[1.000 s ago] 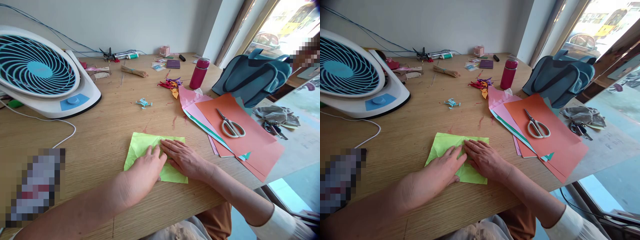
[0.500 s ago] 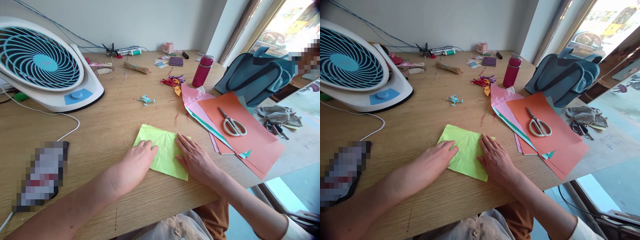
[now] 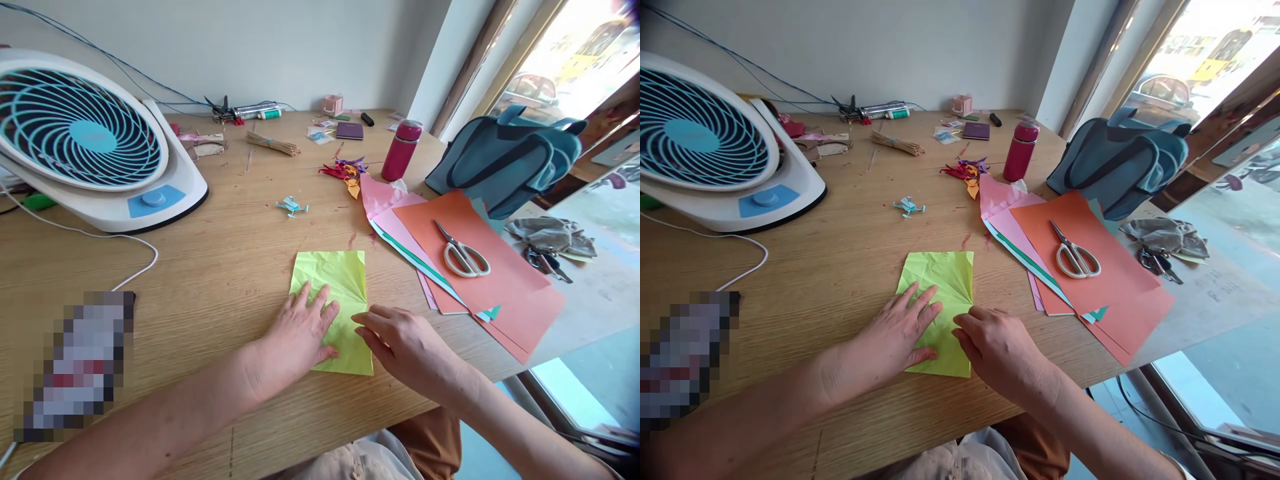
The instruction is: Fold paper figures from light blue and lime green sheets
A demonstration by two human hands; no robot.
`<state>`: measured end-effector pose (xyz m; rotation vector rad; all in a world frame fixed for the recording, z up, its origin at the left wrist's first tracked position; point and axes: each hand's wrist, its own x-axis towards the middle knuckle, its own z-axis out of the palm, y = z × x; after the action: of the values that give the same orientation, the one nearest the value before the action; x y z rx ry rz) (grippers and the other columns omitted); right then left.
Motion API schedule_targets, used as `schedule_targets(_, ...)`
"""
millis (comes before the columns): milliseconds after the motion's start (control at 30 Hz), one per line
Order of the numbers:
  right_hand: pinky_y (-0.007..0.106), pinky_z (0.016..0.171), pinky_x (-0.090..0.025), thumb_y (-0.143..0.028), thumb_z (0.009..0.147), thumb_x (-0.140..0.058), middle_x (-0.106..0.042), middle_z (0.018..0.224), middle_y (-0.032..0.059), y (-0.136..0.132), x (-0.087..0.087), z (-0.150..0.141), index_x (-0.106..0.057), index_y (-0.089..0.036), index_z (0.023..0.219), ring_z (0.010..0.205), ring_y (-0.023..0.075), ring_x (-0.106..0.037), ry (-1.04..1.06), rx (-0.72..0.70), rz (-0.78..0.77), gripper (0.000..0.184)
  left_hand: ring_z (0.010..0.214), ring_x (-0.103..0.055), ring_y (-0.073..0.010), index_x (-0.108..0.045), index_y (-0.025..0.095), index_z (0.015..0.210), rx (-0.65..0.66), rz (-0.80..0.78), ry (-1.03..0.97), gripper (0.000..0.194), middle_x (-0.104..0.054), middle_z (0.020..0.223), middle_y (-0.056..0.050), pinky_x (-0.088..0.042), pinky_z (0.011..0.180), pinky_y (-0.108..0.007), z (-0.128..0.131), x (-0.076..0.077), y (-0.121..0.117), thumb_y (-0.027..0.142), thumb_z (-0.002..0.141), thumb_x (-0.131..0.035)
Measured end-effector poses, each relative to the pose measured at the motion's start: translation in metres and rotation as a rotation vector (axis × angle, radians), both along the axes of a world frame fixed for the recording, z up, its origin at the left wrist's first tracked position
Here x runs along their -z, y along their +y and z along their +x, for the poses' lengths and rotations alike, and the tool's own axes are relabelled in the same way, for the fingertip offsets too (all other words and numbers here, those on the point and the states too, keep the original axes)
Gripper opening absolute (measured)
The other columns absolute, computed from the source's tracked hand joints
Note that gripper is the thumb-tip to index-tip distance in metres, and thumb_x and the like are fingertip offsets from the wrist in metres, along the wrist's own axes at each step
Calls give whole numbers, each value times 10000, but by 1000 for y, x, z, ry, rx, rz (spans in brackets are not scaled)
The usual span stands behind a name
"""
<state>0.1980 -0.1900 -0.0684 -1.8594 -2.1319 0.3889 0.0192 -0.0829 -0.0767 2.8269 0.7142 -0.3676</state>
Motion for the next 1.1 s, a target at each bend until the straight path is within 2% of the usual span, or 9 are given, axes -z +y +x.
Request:
schedule_targets(200,370,945,-496,-129,993,-381,-609,1237,141,35,15,3,-590,-164,1135,1129,211,-597,151,-149,182,255,1498,-157,-353,-342,134,1458,121,-156,-35,792,-282,1583,-218,-269,1187,-505,-3,-13,15,295,803,-757)
schedule_targets(300,430,1012,-466,-162,979,-446,-559,1359,148,40,27,12,-502,-169,1320,1249,247,-535,50,-167,143,346,1505,-152,-324,-476,151,1339,168,-224,-43,640,-290,1582,-211,-257,1201,-484,-5,-21,24,266,785,-775)
schedule_targets(433,430,994,-459,-193,983,-455,-560,1383,151,24,28,36,-526,-148,1321,1226,262,-551,-145,-102,118,348,1509,-122,-331,-598,172,1055,180,-289,-58,319,-261,1607,-159,-259,1199,-501,-9,-27,31,228,791,-767)
schedule_targets(600,409,892,-451,-124,939,-483,-693,1048,132,26,10,38,-658,-158,979,1003,264,-626,-299,87,172,183,1506,-131,-356,-591,147,1065,198,-279,-72,314,-247,1609,-174,-255,1197,-517,-9,-22,29,239,808,-747)
schedule_targets(667,387,898,-440,-101,936,-482,-675,1122,137,42,8,22,-639,-160,1095,1039,254,-613,-220,35,230,232,1496,-168,-373,-571,129,1160,178,-221,-53,367,-287,1587,-197,-255,1190,-538,-5,-17,24,286,853,-697)
schedule_targets(733,346,892,-455,-117,957,-465,-658,1179,116,63,12,8,-605,-180,1206,1033,214,-618,-69,-118,215,292,1470,-249,-378,-530,109,1258,147,-133,-50,431,-387,1525,-221,-267,1179,-545,-2,-12,18,317,896,-638)
schedule_targets(867,330,909,-478,-25,884,-484,-656,1168,113,96,28,11,-657,-164,1128,1073,210,-613,22,-275,136,329,1444,-300,-391,-490,97,1330,116,-36,-27,485,-400,1514,-222,-295,1160,-544,1,-3,8,303,908,-613)
schedule_targets(1000,422,1008,-451,-19,891,-453,-596,1304,183,103,37,31,-600,-99,1247,1179,266,-572,-89,-169,196,394,1488,-169,-399,-550,105,1248,138,-45,-25,360,-296,1586,-186,-284,1164,-559,-2,1,5,277,932,-565)
schedule_targets(1100,464,1014,-443,-67,920,-446,-590,1322,186,99,38,23,-601,-105,1244,1213,298,-546,-126,-67,278,361,1485,-184,-393,-518,117,1297,130,-42,-44,398,-298,1586,-181,-284,1164,-562,-3,2,5,270,931,-554)
